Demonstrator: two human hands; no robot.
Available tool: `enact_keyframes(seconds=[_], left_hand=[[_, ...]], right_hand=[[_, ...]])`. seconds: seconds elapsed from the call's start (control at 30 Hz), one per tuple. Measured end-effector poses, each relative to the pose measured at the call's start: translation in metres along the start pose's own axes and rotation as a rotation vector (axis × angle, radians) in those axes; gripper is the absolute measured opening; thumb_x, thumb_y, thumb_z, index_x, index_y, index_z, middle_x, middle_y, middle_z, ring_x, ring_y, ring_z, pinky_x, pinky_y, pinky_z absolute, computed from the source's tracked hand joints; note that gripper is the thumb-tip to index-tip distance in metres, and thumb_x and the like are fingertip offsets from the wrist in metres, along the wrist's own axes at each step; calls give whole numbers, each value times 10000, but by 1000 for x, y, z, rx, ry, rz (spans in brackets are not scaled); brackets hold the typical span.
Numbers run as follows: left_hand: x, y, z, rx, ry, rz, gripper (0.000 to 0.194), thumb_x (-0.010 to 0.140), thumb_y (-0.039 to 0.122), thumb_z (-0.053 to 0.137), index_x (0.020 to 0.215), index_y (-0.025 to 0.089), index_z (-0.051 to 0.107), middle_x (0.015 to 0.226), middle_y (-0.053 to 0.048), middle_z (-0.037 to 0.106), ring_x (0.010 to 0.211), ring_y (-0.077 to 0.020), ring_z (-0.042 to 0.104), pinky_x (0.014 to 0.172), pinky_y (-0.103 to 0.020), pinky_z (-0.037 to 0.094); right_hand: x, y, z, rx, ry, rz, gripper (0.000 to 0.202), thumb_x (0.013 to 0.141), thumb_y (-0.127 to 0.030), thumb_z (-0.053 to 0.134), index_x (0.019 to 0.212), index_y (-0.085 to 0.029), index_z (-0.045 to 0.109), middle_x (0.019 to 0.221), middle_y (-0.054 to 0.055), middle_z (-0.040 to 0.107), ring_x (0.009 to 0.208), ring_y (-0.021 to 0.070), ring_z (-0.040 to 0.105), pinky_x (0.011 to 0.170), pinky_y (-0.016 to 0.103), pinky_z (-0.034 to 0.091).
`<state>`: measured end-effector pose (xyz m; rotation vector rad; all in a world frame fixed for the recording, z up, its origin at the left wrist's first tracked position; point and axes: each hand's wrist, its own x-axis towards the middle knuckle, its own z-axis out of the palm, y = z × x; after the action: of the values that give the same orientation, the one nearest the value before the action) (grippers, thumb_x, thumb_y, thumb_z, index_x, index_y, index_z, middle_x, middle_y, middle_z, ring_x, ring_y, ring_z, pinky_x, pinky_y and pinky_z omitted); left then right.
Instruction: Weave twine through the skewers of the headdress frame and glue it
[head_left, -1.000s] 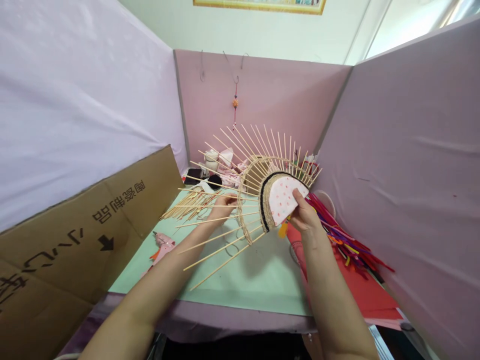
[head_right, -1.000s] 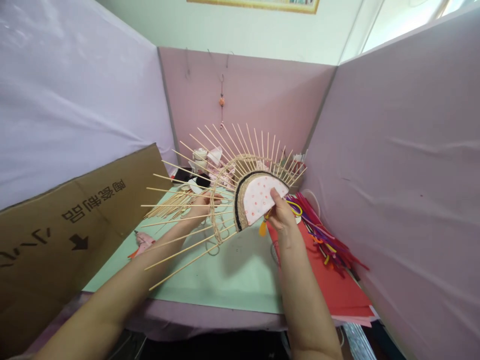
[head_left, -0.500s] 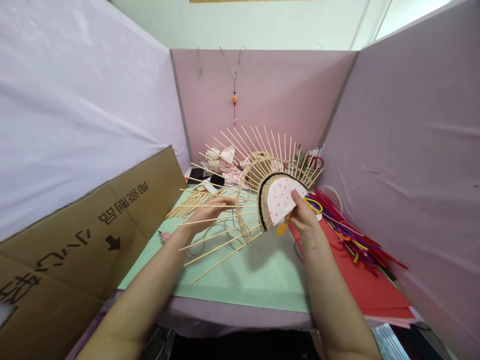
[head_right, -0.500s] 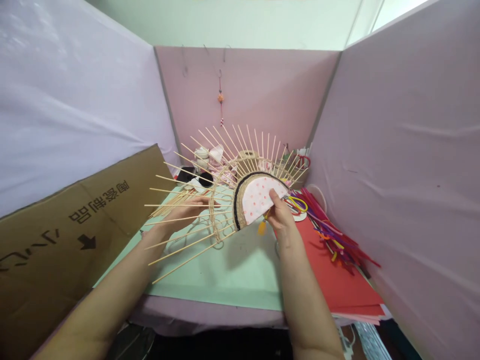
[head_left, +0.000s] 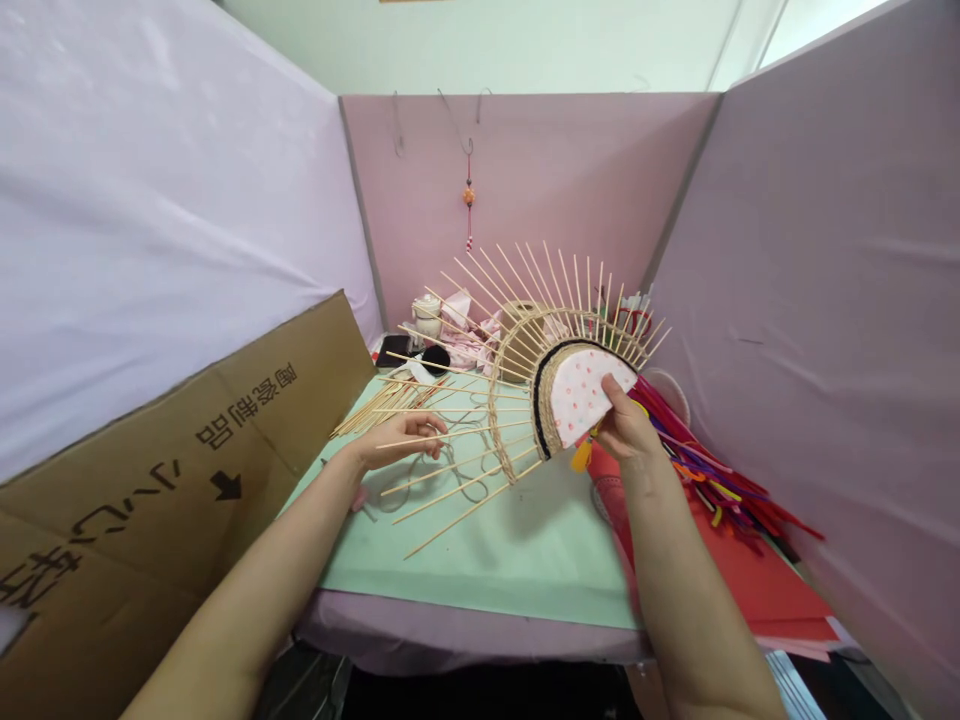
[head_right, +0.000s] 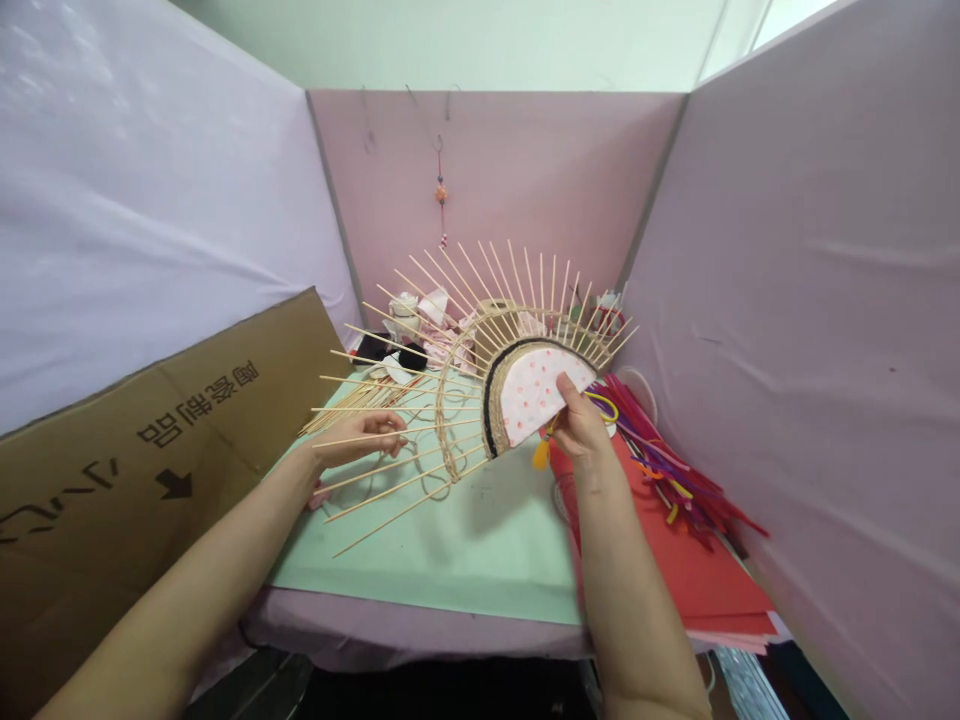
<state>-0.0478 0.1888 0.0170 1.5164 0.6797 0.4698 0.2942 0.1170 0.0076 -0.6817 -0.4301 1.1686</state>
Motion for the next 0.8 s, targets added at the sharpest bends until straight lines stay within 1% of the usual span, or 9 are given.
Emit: enact_keyframes(seconds=[0.1,0.13,0.2,0.27,0.3,0.37,0.47,0.6,0.8], left_hand=[[1,6,-12,-153,119,-28,290,628,303,800,870,213,667,660,2,573,596,-123,567,619,-293,502],[1,10,-15,-183,151,-40,289,634,287,798,874,208,658,649,17,548,542,-92,523,542,-244,470],[-1,22,-20,-206,205,-72,282,646,248,791,878,187,642,639,30,525,460,-40,426,422,-168,353],[-3,34,-23,-221,250,-98,259,655,209,781,859,165,628,637,30,525,436,-15,381,379,-135,268],[-5,40,-24,-231,268,-107,241,661,189,773,846,158,622,639,27,531,445,-14,393,381,-128,269],[-9,49,-26,-255,278,-120,204,673,158,752,826,149,618,646,17,543,483,-26,441,413,-128,330],[-11,55,-29,-275,312,-124,178,665,118,730,808,136,626,684,-9,579,527,-39,484,461,-142,392],[-9,53,-31,-210,447,-101,202,604,91,753,736,127,604,736,-53,639,543,-50,514,443,-147,349],[-5,48,-25,-37,531,-29,350,525,207,834,719,152,548,729,-40,665,591,-75,544,502,-189,353]], right_hand=[[2,1,-5,-13,-18,-22,181,816,-225,665,991,-186,643,868,23,773,825,203,738,809,322,612],[3,2,-6,-19,-28,-24,204,805,-228,678,1002,-191,640,876,24,772,844,211,736,816,332,610],[3,3,-8,-34,-36,-20,220,794,-229,689,1006,-203,637,878,21,772,860,216,733,823,340,608],[3,4,-10,-56,-31,-22,213,793,-224,689,999,-214,636,866,13,773,869,215,731,826,348,608],[3,5,-11,-69,-25,-28,210,790,-222,692,992,-218,636,856,8,773,873,215,731,823,351,610],[3,5,-13,-94,-14,-49,213,776,-224,705,977,-220,637,838,3,772,872,216,730,809,354,615],[4,5,-15,-116,2,-94,237,743,-231,738,956,-220,634,827,-6,770,833,207,734,783,344,621],[6,5,-16,-149,9,-141,310,693,-230,783,960,-225,626,857,-11,768,818,199,734,765,335,622],[7,6,-19,-180,36,-162,295,698,-219,773,958,-231,633,880,-12,766,778,183,732,691,304,625]])
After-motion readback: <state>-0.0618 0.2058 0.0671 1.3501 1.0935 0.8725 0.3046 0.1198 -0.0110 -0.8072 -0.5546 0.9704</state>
